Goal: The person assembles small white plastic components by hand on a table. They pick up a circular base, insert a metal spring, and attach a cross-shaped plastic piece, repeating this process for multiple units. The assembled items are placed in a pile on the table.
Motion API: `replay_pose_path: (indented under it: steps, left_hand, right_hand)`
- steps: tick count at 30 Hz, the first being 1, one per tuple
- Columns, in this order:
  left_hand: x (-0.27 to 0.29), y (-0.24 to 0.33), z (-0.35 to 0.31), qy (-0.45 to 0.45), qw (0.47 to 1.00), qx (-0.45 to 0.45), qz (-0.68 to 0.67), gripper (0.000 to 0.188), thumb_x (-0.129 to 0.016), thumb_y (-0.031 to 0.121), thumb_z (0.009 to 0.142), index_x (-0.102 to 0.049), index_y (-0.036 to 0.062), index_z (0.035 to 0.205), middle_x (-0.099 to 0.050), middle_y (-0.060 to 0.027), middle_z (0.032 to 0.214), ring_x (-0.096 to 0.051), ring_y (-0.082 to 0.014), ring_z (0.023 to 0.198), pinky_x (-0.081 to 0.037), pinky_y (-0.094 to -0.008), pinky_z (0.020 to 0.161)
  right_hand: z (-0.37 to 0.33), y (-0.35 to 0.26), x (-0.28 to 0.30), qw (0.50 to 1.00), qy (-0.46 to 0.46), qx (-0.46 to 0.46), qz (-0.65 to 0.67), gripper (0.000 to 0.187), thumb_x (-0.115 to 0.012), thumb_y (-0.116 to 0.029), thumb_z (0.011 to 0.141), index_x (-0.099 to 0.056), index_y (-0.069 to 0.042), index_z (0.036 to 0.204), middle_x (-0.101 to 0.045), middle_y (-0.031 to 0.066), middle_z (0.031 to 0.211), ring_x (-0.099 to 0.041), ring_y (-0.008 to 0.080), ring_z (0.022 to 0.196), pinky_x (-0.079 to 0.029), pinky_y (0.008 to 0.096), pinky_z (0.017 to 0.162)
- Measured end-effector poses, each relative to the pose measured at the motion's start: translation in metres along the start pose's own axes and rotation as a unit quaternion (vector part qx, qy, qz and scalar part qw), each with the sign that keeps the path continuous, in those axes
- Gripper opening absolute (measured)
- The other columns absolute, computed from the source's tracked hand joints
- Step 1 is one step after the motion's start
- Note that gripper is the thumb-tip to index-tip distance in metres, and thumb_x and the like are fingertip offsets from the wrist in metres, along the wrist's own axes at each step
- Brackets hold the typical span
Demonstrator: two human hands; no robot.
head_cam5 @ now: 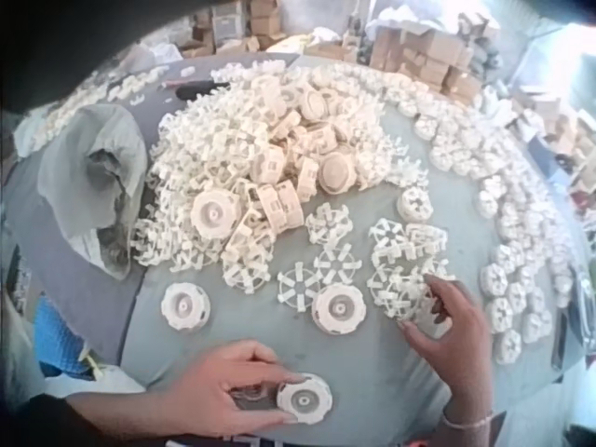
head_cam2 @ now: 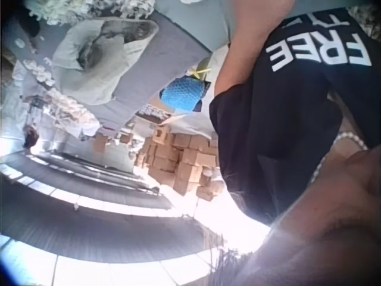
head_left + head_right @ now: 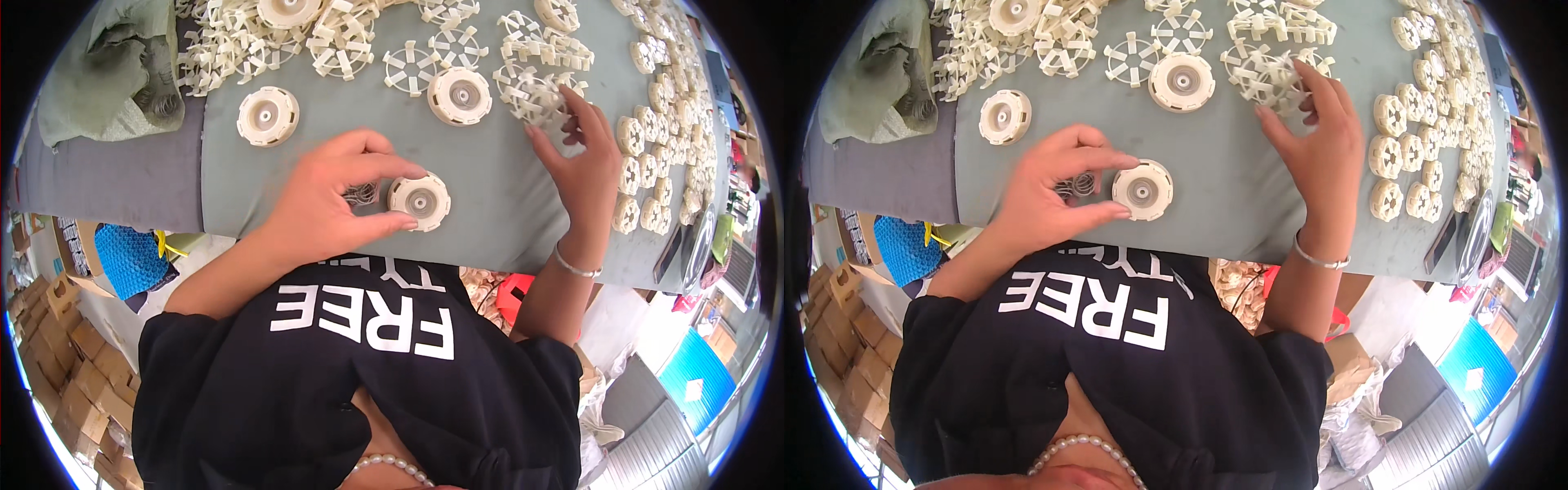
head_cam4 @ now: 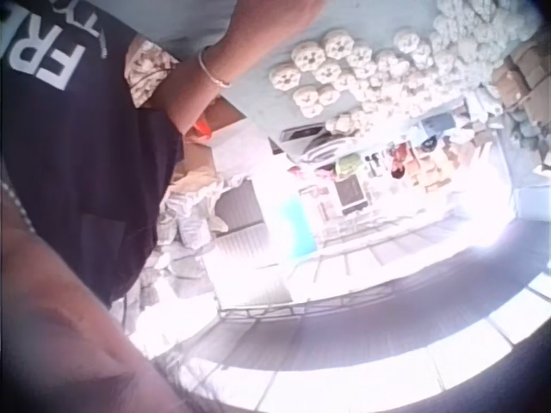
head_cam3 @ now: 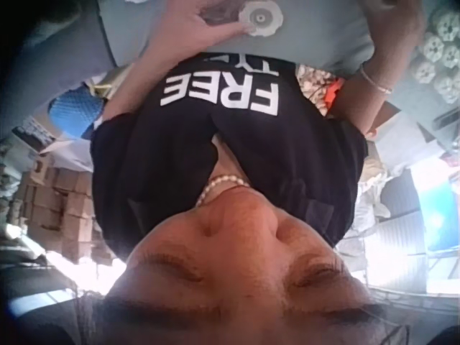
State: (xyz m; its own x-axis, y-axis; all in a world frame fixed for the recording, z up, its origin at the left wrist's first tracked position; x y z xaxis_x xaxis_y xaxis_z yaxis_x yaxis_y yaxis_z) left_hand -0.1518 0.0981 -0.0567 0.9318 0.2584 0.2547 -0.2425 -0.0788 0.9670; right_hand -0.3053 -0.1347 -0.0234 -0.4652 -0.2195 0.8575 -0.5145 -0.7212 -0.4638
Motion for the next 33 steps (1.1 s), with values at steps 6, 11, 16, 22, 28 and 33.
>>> replay_pose_path:
  steps: [6,11,16,22,28,33]
  left_hand:
    - [-0.016,-0.002,-0.004,0.000,0.991,-0.039,0.130,0.045,-0.092,0.012,0.077,-0.080,0.0136,0.121,-0.063,-0.0036,0.110,-0.067,-0.0190,0.093,-0.056,-0.0331,0.079]
    - [-0.012,0.007,-0.004,0.005,0.993,-0.032,0.113,0.058,-0.093,0.010,0.076,-0.076,0.0105,0.132,-0.063,-0.0057,0.112,-0.065,-0.0187,0.090,-0.054,-0.0319,0.081]
    - [-0.008,0.004,-0.009,-0.010,0.994,0.010,0.105,0.056,-0.088,0.019,0.087,-0.070,0.0050,0.138,-0.065,-0.0069,0.101,-0.062,-0.0196,0.086,-0.052,-0.0324,0.079]
    - [-0.008,-0.007,-0.011,-0.009,0.996,0.086,0.029,0.045,-0.079,0.020,0.097,-0.069,0.0020,0.138,-0.067,-0.0067,0.086,-0.061,-0.0187,0.080,-0.052,-0.0325,0.075]
    - [-0.012,-0.010,-0.009,-0.024,0.994,0.083,0.069,0.043,-0.077,0.013,0.095,-0.070,0.0005,0.136,-0.068,-0.0086,0.088,-0.062,-0.0187,0.077,-0.052,-0.0330,0.074]
    - [-0.012,-0.012,-0.006,-0.014,0.995,0.046,0.086,0.047,-0.081,0.012,0.090,-0.072,0.0024,0.135,-0.069,-0.0096,0.091,-0.063,-0.0198,0.076,-0.053,-0.0332,0.074]
  right_hand:
    - [-0.051,-0.010,0.006,0.997,-0.025,-0.016,0.074,0.063,-0.083,-0.009,0.076,-0.070,-0.004,0.137,-0.066,0.0092,0.114,-0.062,0.0162,0.081,-0.056,0.0328,0.073]
    - [-0.081,-0.021,-0.005,0.991,-0.094,-0.029,0.088,0.064,-0.078,-0.003,0.074,-0.067,-0.004,0.138,-0.064,0.0107,0.119,-0.062,0.0208,0.083,-0.056,0.0343,0.076]
    - [-0.086,-0.022,-0.005,0.994,-0.077,-0.054,0.047,0.062,-0.078,-0.003,0.075,-0.068,-0.003,0.136,-0.065,0.0115,0.120,-0.064,0.0215,0.087,-0.057,0.0352,0.078]
    - [-0.095,-0.078,-0.017,0.982,-0.097,0.027,0.157,0.064,-0.083,-0.005,0.076,-0.067,-0.001,0.137,-0.066,0.0135,0.122,-0.069,0.0284,0.100,-0.059,0.0384,0.085]
    - [-0.099,-0.105,-0.043,0.975,-0.133,0.050,0.174,0.064,-0.086,-0.006,0.079,-0.066,0.001,0.139,-0.065,0.0146,0.124,-0.069,0.0320,0.103,-0.059,0.0409,0.086]
    - [-0.102,-0.105,-0.047,0.977,-0.137,0.027,0.158,0.061,-0.087,-0.010,0.080,-0.068,-0.003,0.138,-0.065,0.0135,0.126,-0.070,0.0323,0.103,-0.059,0.0411,0.086]
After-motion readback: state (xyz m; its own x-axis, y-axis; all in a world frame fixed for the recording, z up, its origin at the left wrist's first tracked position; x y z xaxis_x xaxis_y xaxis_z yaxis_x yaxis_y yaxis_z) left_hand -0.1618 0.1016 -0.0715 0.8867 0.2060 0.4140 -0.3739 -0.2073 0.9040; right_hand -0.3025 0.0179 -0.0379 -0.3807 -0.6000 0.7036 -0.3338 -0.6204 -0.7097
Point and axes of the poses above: each hand's wrist, its own z-axis towards the middle knuckle, its own x-axis out of the back of the hand, y = z × x, the point moved 9 cm from there along z, towards the middle knuckle
